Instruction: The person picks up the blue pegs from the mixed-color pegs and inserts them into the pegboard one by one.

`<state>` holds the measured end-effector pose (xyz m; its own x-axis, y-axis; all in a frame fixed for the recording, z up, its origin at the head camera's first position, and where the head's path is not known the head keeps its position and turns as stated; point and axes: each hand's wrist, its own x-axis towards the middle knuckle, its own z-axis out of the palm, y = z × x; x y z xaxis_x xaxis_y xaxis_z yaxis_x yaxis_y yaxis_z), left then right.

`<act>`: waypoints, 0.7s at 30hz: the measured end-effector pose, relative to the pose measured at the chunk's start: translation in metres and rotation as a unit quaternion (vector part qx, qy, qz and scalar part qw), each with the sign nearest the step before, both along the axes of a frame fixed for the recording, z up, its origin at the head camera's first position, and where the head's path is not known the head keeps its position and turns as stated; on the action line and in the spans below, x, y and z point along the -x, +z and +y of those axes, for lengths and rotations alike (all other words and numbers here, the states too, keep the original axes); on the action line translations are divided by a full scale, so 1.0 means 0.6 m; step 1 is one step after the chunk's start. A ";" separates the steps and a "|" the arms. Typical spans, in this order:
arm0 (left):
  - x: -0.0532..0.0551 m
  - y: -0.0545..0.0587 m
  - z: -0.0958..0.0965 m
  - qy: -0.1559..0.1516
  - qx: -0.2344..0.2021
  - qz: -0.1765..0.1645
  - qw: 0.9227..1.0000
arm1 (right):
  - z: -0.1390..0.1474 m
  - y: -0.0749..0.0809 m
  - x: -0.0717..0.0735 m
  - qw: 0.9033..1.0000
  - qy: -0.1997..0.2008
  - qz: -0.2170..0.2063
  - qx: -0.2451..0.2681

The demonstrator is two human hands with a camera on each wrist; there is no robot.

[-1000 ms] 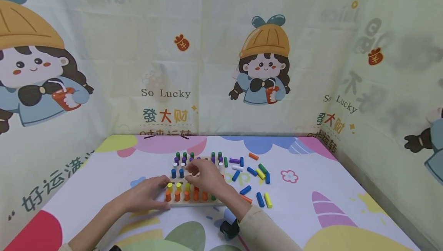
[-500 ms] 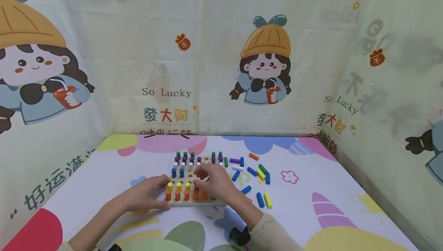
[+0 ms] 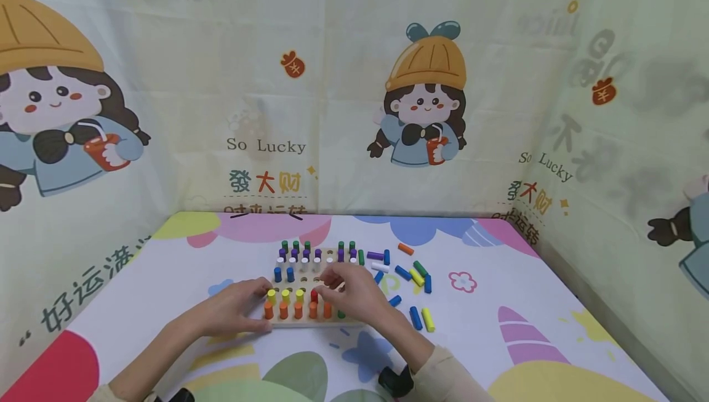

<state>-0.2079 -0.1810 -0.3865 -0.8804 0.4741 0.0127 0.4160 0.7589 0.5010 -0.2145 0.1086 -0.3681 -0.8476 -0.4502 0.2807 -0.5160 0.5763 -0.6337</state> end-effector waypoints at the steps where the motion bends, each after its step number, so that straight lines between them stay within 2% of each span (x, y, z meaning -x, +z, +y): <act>1: 0.000 0.000 0.000 -0.001 0.000 0.001 1.000 | 0.002 0.001 -0.001 1.000 -0.002 -0.002 -0.003; 8: 0.003 0.000 -0.001 0.003 0.000 -0.005 1.000 | 0.019 0.008 -0.007 1.000 -0.018 -0.001 -0.018; 21: 0.002 0.003 0.002 0.022 0.003 -0.023 0.999 | 0.054 0.003 -0.014 0.999 -0.035 0.022 -0.009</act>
